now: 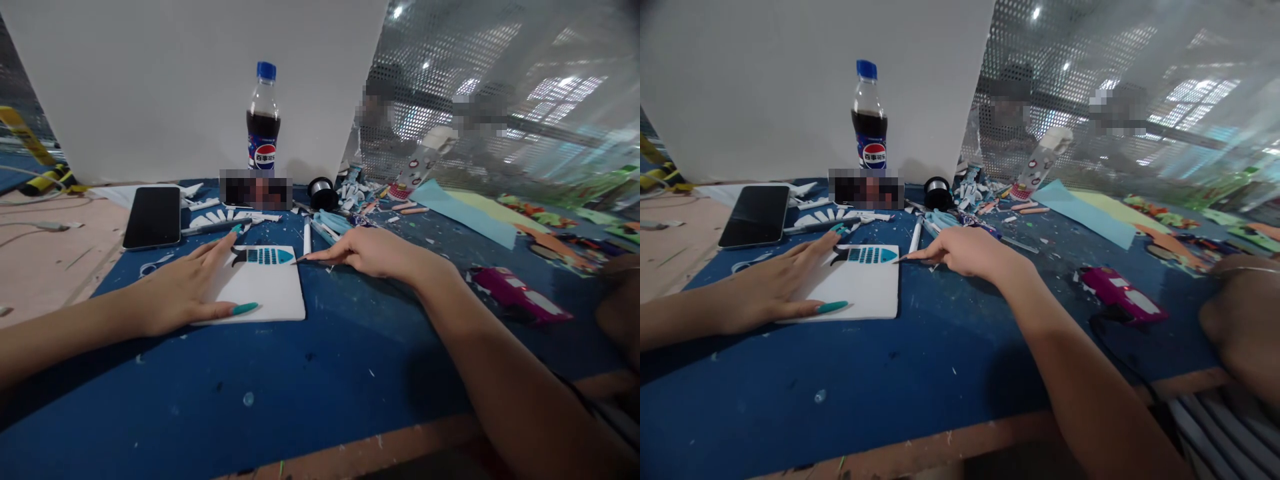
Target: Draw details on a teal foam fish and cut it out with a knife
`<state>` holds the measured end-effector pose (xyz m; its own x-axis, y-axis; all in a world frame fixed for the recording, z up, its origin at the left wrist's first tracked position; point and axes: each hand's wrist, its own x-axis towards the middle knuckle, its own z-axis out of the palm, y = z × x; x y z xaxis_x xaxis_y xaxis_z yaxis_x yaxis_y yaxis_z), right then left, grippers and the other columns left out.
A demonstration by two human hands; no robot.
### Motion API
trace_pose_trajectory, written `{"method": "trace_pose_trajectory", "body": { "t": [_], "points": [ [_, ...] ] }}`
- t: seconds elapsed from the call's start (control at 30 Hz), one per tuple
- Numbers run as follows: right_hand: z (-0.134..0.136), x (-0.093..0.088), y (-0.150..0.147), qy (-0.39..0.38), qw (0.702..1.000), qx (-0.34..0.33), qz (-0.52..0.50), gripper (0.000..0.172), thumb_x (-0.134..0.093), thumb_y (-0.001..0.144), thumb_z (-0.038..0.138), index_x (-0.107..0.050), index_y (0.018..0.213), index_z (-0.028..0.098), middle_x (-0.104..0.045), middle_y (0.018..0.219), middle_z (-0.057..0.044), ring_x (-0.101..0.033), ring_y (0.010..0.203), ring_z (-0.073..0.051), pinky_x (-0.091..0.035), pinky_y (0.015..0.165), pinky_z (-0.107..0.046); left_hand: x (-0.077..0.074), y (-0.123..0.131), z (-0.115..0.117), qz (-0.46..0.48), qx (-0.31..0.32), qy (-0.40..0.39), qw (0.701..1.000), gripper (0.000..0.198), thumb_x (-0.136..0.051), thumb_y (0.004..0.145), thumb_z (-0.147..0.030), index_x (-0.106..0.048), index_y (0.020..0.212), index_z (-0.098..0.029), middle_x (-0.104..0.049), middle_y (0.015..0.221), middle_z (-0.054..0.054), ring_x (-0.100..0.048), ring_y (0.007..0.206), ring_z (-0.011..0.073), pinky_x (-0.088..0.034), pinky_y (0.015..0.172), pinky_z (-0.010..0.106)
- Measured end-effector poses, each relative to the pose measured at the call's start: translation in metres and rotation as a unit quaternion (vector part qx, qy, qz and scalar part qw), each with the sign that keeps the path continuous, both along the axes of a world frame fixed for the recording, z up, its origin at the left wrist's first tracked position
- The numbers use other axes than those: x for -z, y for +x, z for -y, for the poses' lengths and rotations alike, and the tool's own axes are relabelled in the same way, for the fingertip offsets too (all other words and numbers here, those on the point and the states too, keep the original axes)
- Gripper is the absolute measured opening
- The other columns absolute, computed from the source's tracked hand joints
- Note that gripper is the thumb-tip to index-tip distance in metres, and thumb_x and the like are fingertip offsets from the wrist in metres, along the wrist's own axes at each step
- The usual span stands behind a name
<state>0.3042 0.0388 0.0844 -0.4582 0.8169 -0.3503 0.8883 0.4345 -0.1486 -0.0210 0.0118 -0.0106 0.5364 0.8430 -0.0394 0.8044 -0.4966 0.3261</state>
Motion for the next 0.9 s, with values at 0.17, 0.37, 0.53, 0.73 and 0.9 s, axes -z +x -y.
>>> {"method": "trace_pose_trajectory", "body": {
  "t": [0.17, 0.37, 0.53, 0.73, 0.9],
  "points": [
    [-0.001, -0.002, 0.002, -0.014, 1.000, 0.008, 0.011, 0.052, -0.043, 0.089, 0.009, -0.065, 0.130, 0.033, -0.063, 0.060, -0.002, -0.025, 0.046, -0.012, -0.024, 0.051, -0.029, 0.002, -0.001, -0.001, 0.001, 0.008, 0.009, 1.000, 0.104, -0.045, 0.083, -0.073, 0.019, 0.152, -0.030, -0.006, 0.164, 0.010, -0.026, 0.143, 0.0429, -0.036, 0.108, 0.059],
    [-0.005, -0.008, 0.019, -0.017, 0.999, 0.028, 0.018, 0.047, -0.046, 0.090, 0.013, -0.067, 0.127, 0.034, -0.039, 0.046, 0.003, -0.018, 0.044, -0.011, -0.020, 0.048, -0.027, 0.004, -0.002, -0.001, 0.012, 0.019, 0.020, 1.000, 0.104, -0.046, 0.084, -0.071, 0.018, 0.153, -0.028, -0.007, 0.164, 0.010, -0.025, 0.144, 0.0421, -0.034, 0.110, 0.059],
    [-0.008, -0.006, 0.020, -0.013, 0.999, 0.021, -0.042, 0.044, -0.046, 0.093, 0.017, -0.063, 0.132, 0.030, -0.045, 0.047, 0.003, -0.021, 0.042, -0.010, -0.022, 0.048, -0.026, -0.004, 0.006, 0.004, 0.034, 0.013, 0.020, 0.999, 0.104, -0.046, 0.083, -0.073, 0.014, 0.154, -0.028, -0.012, 0.163, 0.013, -0.028, 0.142, 0.0429, -0.033, 0.110, 0.058],
    [-0.004, 0.019, -0.005, 0.105, 0.968, 0.017, -0.227, 0.049, -0.042, 0.097, 0.024, -0.048, 0.145, 0.028, -0.074, 0.092, -0.007, -0.056, 0.061, -0.016, -0.046, 0.067, -0.032, -0.002, -0.001, 0.001, 0.043, 0.066, -0.014, 0.997, 0.116, -0.055, 0.077, -0.076, 0.022, 0.152, -0.030, 0.003, 0.164, 0.012, -0.020, 0.143, 0.0475, -0.029, 0.109, 0.067],
    [0.001, 0.036, -0.023, 0.135, 0.954, 0.007, -0.268, 0.054, -0.043, 0.097, 0.026, -0.037, 0.151, 0.027, -0.069, 0.120, -0.010, -0.065, 0.089, -0.027, -0.051, 0.085, -0.047, 0.000, -0.005, 0.002, 0.085, 0.136, -0.001, 0.987, 0.129, -0.061, 0.065, -0.084, 0.018, 0.153, -0.031, 0.011, 0.164, 0.009, -0.002, 0.144, 0.0510, -0.020, 0.112, 0.068]
  ]
}}
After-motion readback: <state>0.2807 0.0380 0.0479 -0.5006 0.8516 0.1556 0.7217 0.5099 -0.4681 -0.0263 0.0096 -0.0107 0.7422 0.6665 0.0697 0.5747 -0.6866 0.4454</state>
